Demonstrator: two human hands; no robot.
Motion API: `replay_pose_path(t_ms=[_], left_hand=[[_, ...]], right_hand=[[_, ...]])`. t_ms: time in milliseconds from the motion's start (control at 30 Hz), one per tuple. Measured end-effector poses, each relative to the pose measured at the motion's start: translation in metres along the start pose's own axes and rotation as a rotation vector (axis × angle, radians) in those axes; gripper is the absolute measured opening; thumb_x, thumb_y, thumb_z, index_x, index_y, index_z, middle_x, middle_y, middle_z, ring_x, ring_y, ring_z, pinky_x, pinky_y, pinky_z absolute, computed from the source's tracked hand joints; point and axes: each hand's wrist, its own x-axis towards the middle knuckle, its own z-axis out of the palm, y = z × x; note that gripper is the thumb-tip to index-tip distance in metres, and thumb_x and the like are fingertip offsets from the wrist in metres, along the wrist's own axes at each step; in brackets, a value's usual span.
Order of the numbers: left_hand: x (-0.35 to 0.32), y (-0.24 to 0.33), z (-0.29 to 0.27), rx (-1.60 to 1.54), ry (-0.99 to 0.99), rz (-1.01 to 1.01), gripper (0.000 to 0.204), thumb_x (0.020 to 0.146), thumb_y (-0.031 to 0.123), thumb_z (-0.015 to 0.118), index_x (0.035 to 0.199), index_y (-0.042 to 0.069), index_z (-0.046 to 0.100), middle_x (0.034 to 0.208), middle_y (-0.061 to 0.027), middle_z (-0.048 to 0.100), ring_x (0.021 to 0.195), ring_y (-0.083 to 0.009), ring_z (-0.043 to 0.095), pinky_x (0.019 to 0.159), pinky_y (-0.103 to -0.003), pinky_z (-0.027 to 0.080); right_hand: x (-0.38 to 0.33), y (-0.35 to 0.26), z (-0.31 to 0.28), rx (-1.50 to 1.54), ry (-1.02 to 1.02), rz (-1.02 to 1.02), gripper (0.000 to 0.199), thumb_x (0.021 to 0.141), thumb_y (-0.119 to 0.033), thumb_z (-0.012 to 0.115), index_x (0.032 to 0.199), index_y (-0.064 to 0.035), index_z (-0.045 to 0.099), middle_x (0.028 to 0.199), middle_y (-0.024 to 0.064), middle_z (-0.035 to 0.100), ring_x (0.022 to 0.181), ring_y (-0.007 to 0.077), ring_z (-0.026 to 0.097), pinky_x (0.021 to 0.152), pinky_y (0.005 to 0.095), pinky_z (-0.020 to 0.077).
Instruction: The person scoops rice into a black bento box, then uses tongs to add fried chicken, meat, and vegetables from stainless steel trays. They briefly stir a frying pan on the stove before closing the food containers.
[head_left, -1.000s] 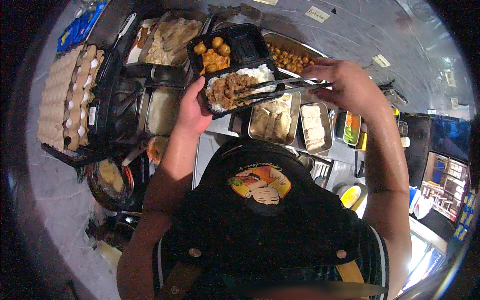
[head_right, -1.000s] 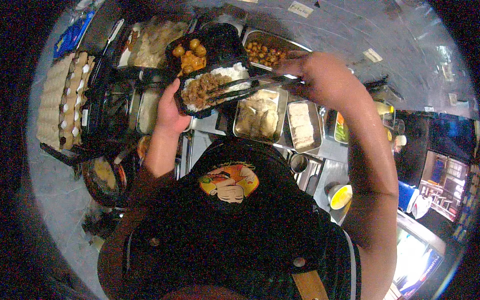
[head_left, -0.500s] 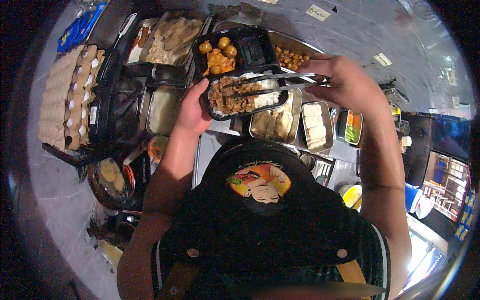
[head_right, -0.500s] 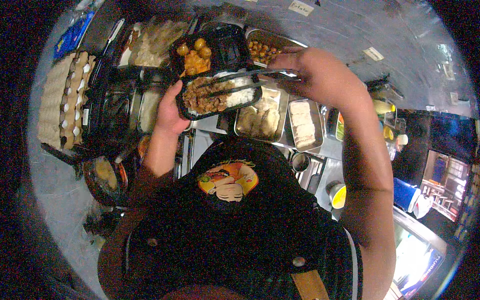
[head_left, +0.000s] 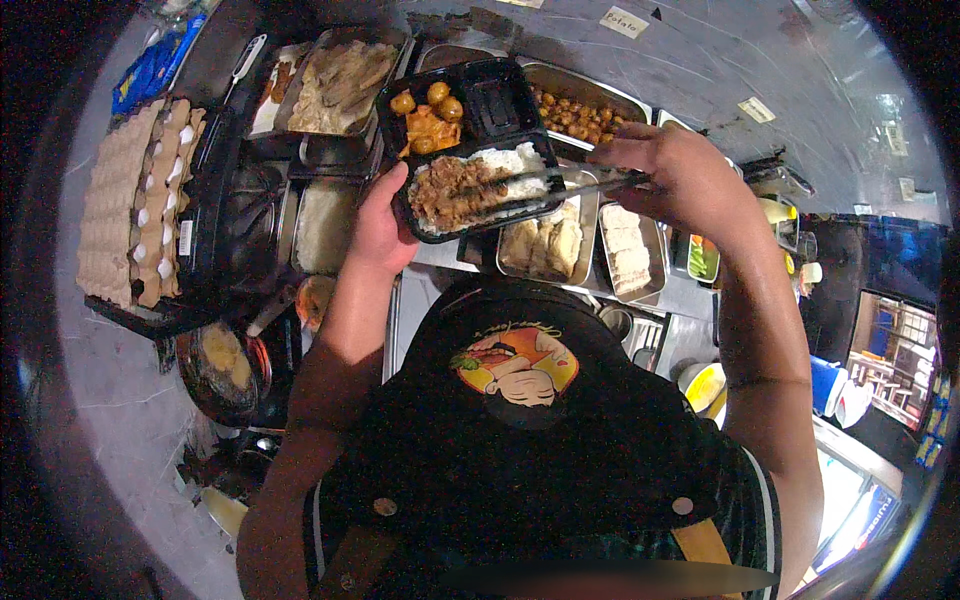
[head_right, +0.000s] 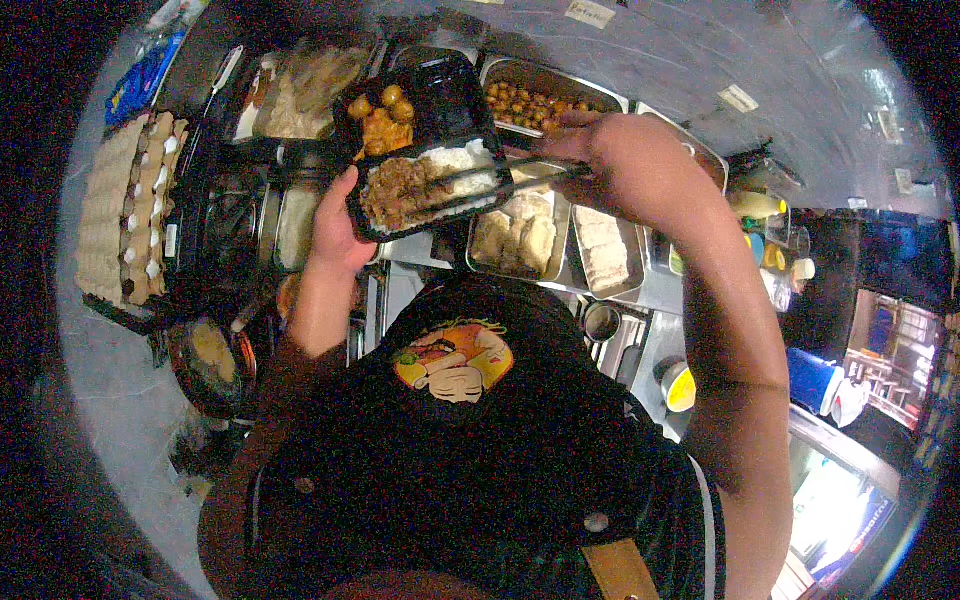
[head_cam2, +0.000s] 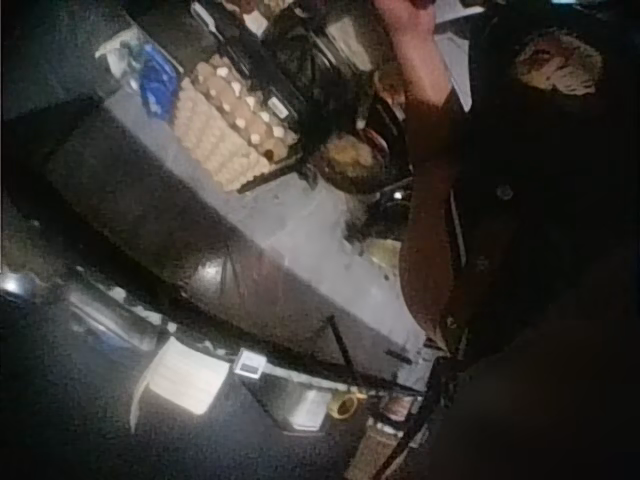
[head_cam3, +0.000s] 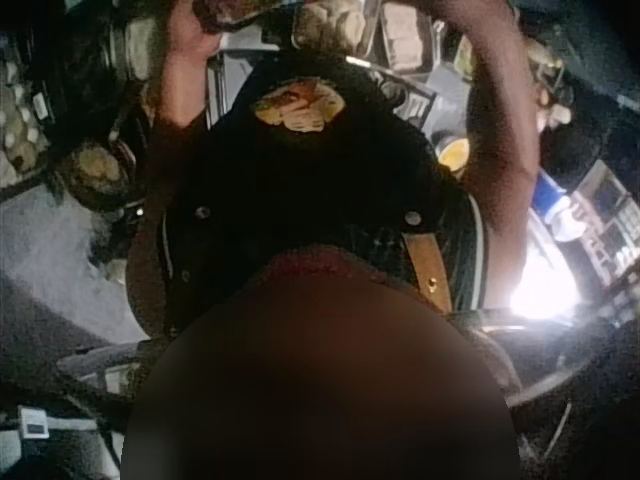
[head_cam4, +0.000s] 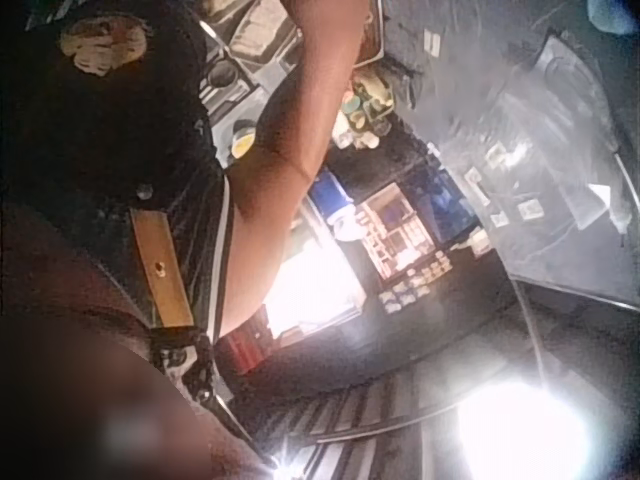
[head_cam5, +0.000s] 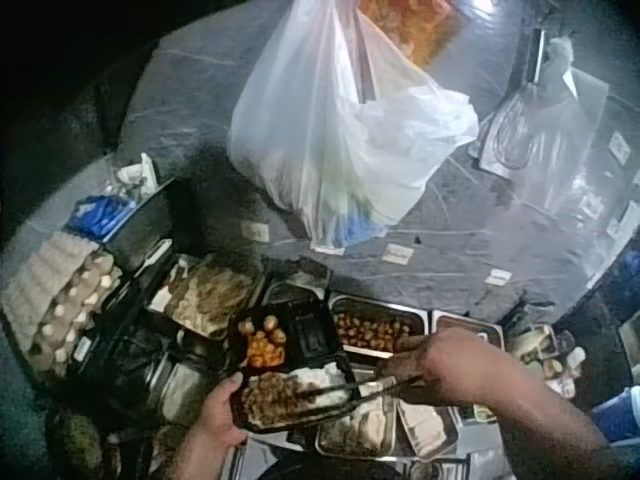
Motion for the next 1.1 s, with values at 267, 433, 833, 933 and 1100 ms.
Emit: replay_pose_path(t_ms=[267,433,833,933,1100], left_hand=[[-0.001,-0.002,-0.005,-0.006,0.049,0.030,0.056,0.105,0.036,0.060,0.151,0.005,0.053,0.143,-0.0174,0.066,0.131,-0.0367,0.065,0.114,-0.055,0.049],[-0.001,-0.006,-0.001,0.009,0.076,0.122,0.055,0.105,0.034,0.060,0.152,0.006,0.052,0.146,-0.0154,0.065,0.133,-0.0358,0.063,0.115,-0.054,0.048],[0.003,-0.007,0.000,-0.003,0.039,0.081,0.052,0.106,0.031,0.060,0.152,0.007,0.053,0.146,-0.0136,0.065,0.134,-0.0343,0.063,0.115,-0.053,0.048],[0.006,-0.007,0.009,0.028,0.037,0.095,0.051,0.107,0.031,0.060,0.151,0.006,0.054,0.146,-0.0134,0.065,0.132,-0.0337,0.064,0.114,-0.052,0.049],[0.009,-0.008,0.004,0.007,0.017,0.043,0.051,0.107,0.031,0.060,0.151,0.007,0.054,0.144,-0.0133,0.066,0.131,-0.0336,0.064,0.112,-0.052,0.051]], right_hand=[[-0.023,0.007,-0.015,0.234,0.049,0.101,0.046,0.082,0.001,0.080,0.127,-0.0029,0.071,0.111,0.0143,0.073,0.106,0.0323,0.072,0.084,0.0413,0.0578],[-0.039,0.010,0.004,0.178,0.085,0.327,0.041,0.085,-0.002,0.080,0.125,-0.0040,0.073,0.118,0.0151,0.075,0.107,0.0325,0.074,0.089,0.0401,0.0593],[-0.019,-0.024,0.011,0.107,0.084,0.210,0.042,0.084,-0.009,0.083,0.125,-0.0114,0.073,0.116,0.0131,0.074,0.101,0.0368,0.073,0.085,0.0427,0.0593],[-0.009,-0.027,0.024,-0.021,0.060,0.196,0.042,0.084,-0.010,0.082,0.125,-0.0124,0.073,0.114,0.0131,0.074,0.100,0.0375,0.073,0.084,0.0439,0.0590],[-0.011,-0.016,0.022,0.066,0.120,0.176,0.041,0.086,-0.011,0.080,0.126,-0.0134,0.073,0.110,0.0127,0.073,0.097,0.0377,0.073,0.081,0.0456,0.0582]])
